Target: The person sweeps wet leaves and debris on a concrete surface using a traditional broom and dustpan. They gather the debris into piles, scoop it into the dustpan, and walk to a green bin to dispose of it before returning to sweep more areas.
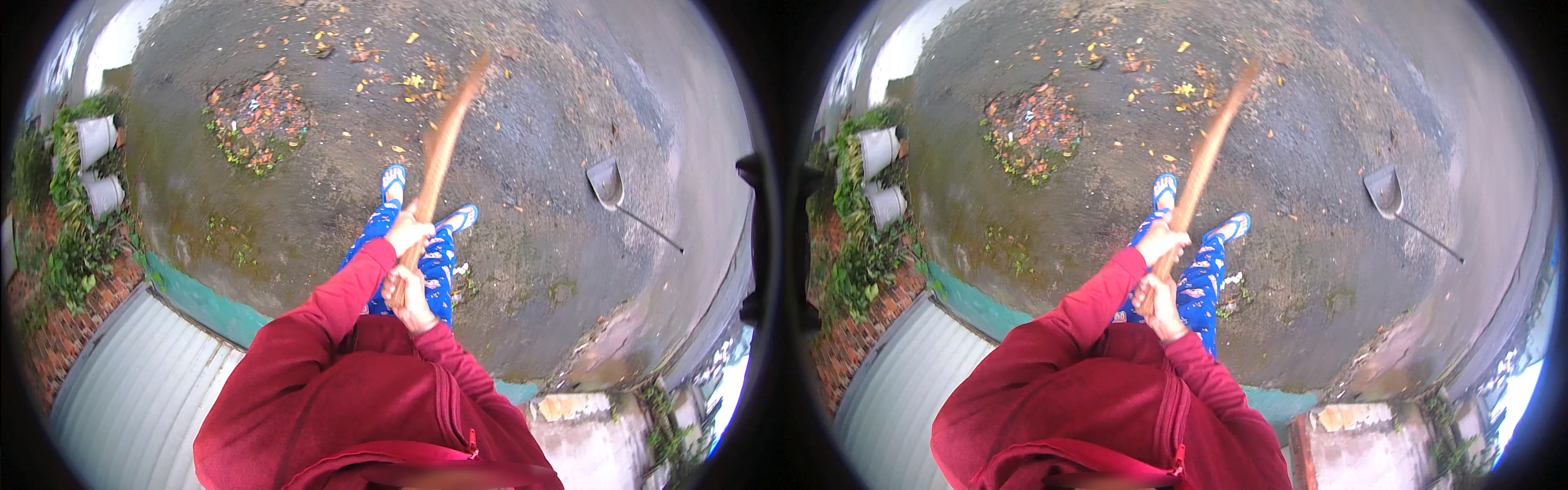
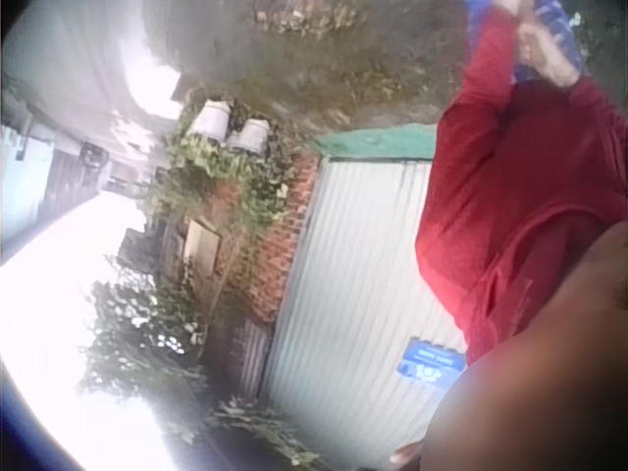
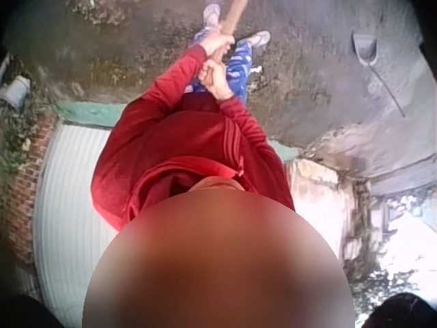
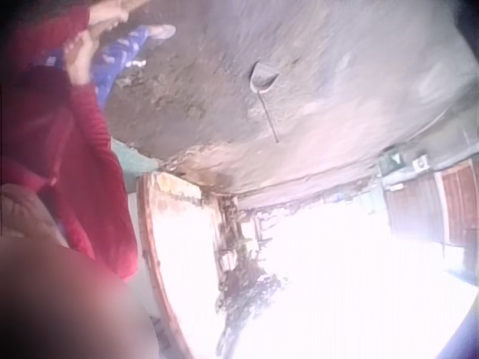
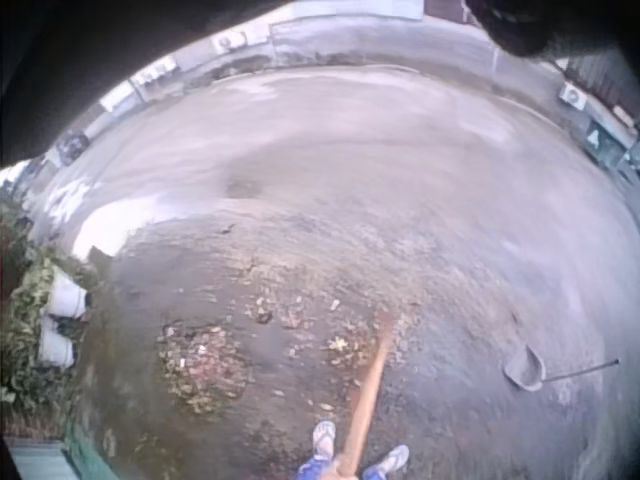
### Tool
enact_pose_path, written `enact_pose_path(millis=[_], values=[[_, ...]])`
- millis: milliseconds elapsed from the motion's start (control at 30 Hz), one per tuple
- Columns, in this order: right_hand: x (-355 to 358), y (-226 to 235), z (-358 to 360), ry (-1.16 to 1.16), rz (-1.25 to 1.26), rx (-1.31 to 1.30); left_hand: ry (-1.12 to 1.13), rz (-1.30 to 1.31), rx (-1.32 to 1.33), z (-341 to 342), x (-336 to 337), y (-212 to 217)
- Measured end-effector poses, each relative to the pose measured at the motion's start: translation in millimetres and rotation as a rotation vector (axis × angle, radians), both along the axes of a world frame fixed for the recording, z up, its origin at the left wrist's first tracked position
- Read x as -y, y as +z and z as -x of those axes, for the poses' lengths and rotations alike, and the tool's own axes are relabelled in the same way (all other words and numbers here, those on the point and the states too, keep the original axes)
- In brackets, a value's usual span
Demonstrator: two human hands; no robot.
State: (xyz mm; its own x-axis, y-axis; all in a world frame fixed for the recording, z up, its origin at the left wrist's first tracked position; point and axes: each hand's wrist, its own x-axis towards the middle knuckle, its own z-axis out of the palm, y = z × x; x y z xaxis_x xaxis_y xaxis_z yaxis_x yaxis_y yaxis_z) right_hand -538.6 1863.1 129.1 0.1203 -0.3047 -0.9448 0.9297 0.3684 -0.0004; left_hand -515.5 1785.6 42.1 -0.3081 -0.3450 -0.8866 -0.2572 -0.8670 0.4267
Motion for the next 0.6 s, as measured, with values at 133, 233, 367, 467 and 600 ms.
enact_pose_path(millis=[133, 233, 367, 467, 600], values=[[9.7, -5.9, -9.8, 0.029, -0.028, -0.026, -0.045, -0.123, -0.19, -15.6, -9.7, -12.1], [30.2, -25.3, -19.0, 0.047, 0.062, 0.09, -0.143, -0.028, -0.157, -32.2, 15.2, -41.2], [49.6, -34.1, -31.5, 0.295, 0.11, 0.103, 0.256, -0.149, -0.154, -55.3, 34.4, -37.7], [43.5, -19.4, -40.1, 0.506, 0.06, 0.088, 0.434, -0.007, -0.066, -74.1, 28.7, -4.4], [28.2, 6.8, -46.1, 0.915, 0.288, 0.079, 0.834, -0.046, -0.076, -111.9, 4.3, 35.8]])
